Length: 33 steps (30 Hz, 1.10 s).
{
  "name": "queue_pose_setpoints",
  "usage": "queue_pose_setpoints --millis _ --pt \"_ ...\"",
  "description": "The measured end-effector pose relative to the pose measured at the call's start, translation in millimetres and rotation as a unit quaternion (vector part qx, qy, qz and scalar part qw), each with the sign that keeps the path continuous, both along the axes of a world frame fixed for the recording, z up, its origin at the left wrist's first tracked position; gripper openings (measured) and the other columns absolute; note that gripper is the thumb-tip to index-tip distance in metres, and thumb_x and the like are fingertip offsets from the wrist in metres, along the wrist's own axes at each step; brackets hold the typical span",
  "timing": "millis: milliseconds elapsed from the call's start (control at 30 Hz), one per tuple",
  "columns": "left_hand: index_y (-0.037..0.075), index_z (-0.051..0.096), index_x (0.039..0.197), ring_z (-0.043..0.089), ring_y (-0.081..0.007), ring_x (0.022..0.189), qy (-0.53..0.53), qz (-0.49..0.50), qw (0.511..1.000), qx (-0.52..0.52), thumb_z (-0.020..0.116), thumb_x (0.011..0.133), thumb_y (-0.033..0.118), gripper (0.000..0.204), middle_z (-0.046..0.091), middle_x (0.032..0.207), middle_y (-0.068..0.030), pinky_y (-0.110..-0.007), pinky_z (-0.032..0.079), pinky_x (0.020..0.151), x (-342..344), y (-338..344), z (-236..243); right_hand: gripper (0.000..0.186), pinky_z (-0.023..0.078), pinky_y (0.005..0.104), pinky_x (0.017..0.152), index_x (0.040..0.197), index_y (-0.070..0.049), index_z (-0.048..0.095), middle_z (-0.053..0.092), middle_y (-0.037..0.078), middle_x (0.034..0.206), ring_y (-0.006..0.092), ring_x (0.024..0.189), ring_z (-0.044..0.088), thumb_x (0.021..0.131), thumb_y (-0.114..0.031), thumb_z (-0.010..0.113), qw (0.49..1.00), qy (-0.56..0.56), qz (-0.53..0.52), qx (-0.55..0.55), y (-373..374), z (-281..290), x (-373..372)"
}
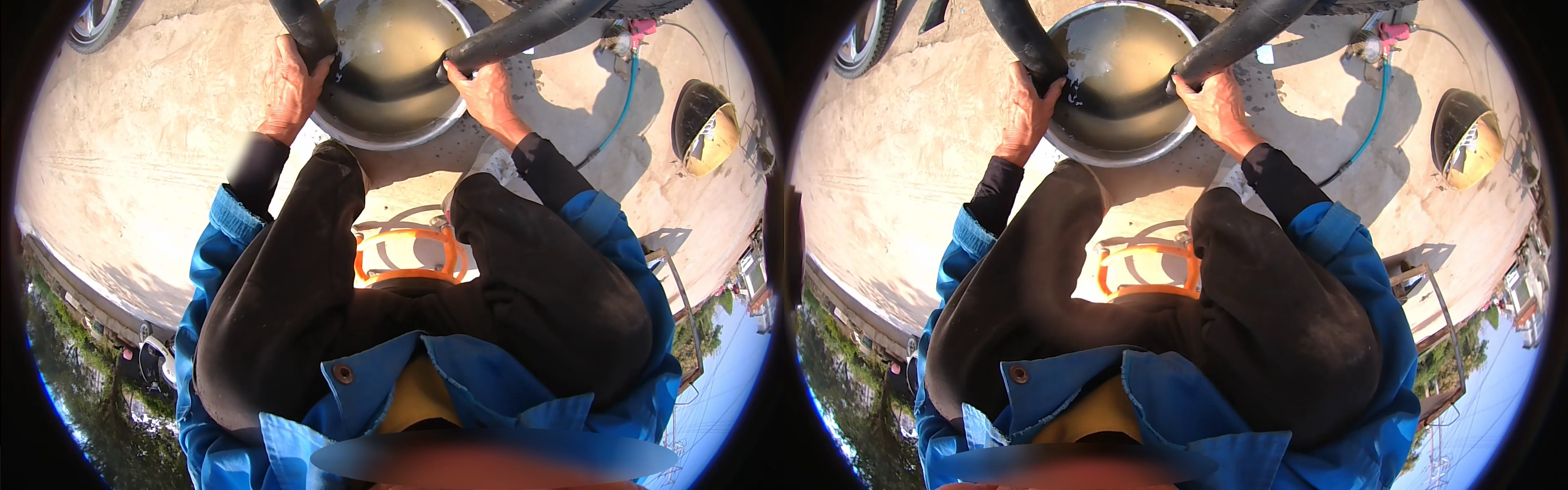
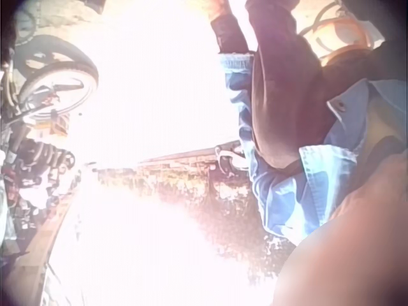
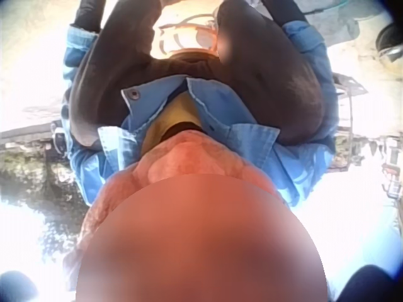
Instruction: The person soaks a bicycle inner tube in a metal bowl of water to locate leaks, then installs the tube into the tire and rim, and secures the valve stem with a zip tie.
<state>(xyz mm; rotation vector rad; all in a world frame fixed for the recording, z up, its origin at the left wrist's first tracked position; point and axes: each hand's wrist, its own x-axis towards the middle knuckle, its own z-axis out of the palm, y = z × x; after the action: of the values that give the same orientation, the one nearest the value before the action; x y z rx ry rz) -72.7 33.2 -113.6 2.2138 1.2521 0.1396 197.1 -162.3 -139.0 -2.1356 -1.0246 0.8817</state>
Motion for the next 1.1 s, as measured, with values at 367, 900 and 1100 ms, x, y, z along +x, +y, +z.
queue_pose_setpoints --millis 367,900,1100 --pt "-0.002 0.048 0.118 0.065 -0.0502 0.102 -0.014 -0.004 1.0 -0.002 0.082 0.091 0.03 0.054 0.064 0.112 -0.0301 -0.054 0.055 0.085 -1.8 0.0 0.3 0.042 0.053 0.0461 0.097 0.115 -0.002 0.068 0.071 0.018 0.115 0.0367 0.11 0.067 0.088 -0.029 0.084 1.0 -0.007 0.021 -0.015 -1.8 -3.5 1.9" --pt "-0.002 0.051 0.127 0.068 -0.0313 0.095 -0.07 0.044 0.988 -0.129 0.085 0.089 0.028 0.059 0.068 0.108 -0.0212 -0.042 0.056 0.086 -12.7 4.1 21.9 0.035 0.054 0.0459 0.092 0.107 -0.002 0.072 0.073 0.016 0.108 0.0339 0.104 0.069 0.085 -0.026 0.087 0.992 0.114 -0.002 -0.045 -5.7 27.5 3.8" --pt "0.001 0.055 0.124 0.059 -0.0223 0.09 -0.076 0.105 0.968 -0.214 0.086 0.089 0.044 0.064 0.061 0.104 -0.0128 -0.038 0.053 0.079 -19.9 19.1 41.2 0.073 0.052 0.0408 0.101 0.142 0.002 0.044 0.054 0.019 0.133 0.0281 0.116 0.061 0.087 -0.018 0.087 0.982 0.156 -0.098 0.036 -40.0 65.3 10.5"
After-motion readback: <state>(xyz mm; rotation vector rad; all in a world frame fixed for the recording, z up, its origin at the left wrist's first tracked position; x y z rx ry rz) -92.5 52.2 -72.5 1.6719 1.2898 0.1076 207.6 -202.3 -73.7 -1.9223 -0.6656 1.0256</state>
